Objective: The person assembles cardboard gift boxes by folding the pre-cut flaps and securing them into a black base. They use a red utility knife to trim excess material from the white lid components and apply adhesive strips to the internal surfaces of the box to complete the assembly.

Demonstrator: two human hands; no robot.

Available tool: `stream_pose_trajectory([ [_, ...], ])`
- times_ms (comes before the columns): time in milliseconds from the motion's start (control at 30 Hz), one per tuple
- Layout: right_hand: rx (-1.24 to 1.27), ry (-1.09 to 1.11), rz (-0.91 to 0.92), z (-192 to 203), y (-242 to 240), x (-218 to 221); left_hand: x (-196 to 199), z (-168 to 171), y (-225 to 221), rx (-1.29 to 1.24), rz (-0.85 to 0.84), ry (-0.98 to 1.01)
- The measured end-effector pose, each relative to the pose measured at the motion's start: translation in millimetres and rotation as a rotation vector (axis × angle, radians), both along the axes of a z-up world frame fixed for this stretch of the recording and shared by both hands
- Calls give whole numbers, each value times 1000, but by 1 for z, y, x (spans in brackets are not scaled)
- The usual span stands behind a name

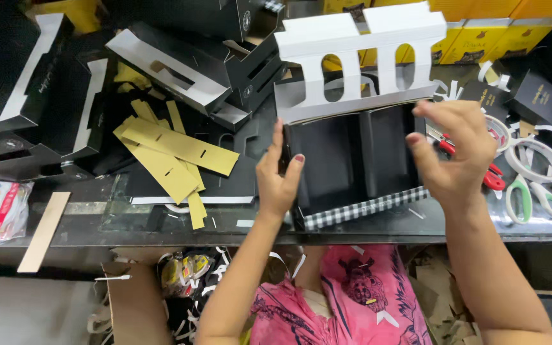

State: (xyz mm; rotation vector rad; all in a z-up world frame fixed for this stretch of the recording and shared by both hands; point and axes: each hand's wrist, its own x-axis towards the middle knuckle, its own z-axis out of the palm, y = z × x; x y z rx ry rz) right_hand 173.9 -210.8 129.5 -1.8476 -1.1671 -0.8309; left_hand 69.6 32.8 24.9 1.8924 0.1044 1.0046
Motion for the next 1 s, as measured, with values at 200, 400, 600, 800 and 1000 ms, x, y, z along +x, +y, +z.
stream_pose_trajectory([
  [200, -66, 124, 116, 51, 25, -69, -20, 26, -57, 185, 90, -280],
  [400, 455, 588, 285, 1, 15, -86, -21, 12, -60, 350, 106, -469],
  [600, 619, 444, 164, -41, 26, -99, -19, -2, -69, 299, 96, -571],
  [800, 698, 497, 184, -67, 22, -102, -19, -15, -75, 259, 107, -607],
  [1000, 693, 584, 199, -86, 26, -105, -10, -41, -83, 283, 129, -627],
])
